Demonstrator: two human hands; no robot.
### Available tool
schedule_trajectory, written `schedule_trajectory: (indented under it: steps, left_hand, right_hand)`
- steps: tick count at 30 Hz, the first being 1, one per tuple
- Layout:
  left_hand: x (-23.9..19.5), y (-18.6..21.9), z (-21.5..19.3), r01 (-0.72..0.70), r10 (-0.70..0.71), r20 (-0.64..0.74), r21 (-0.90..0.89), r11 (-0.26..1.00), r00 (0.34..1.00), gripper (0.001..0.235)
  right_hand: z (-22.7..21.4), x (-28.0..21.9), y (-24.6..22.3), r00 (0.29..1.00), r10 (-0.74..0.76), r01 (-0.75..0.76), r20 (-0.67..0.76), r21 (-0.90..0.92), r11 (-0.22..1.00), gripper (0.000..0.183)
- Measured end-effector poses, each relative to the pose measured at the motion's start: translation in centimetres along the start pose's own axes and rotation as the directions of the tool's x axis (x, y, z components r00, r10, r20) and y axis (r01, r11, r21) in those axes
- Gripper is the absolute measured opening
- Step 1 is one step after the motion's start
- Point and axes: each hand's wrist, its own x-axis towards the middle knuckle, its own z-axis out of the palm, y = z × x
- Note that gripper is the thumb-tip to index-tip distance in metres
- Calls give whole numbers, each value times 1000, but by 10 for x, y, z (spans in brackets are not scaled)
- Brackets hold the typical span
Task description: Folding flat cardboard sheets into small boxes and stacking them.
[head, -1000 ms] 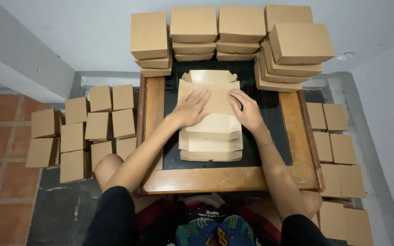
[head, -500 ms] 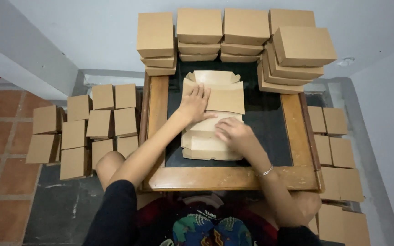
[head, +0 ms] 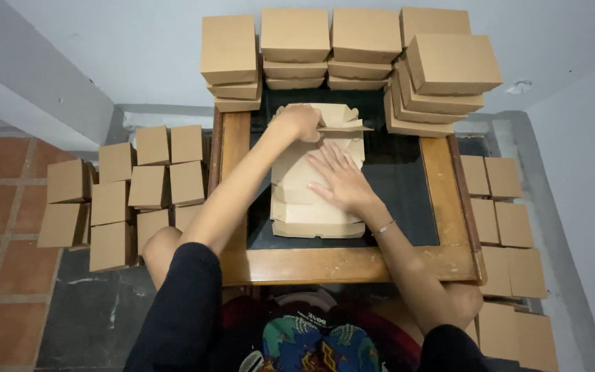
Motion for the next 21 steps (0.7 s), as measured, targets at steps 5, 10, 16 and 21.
schedule_trajectory:
  steps: [5,10,16,21]
  left_hand:
    - [12,-6,-3,-45,48,47,-64,997,998,40]
    - [-16,-4,-32,-69,74,78,-65,996,994,42]
    - [-32,-2,-60,-75,98,105,-201,977,990,51]
    - [-55,9,-80,-128,155,103,-234,964,983,51]
  right_hand:
    - [2,0,1,999,28,-27,-22,36,999,65]
    - [13,0,6,988,-13,20,-154,50,999,53]
    - [-5,6,7,996,-20,32,-87,139,990,50]
    - [-14,14,4,994,-52,60,-101,81,995,49]
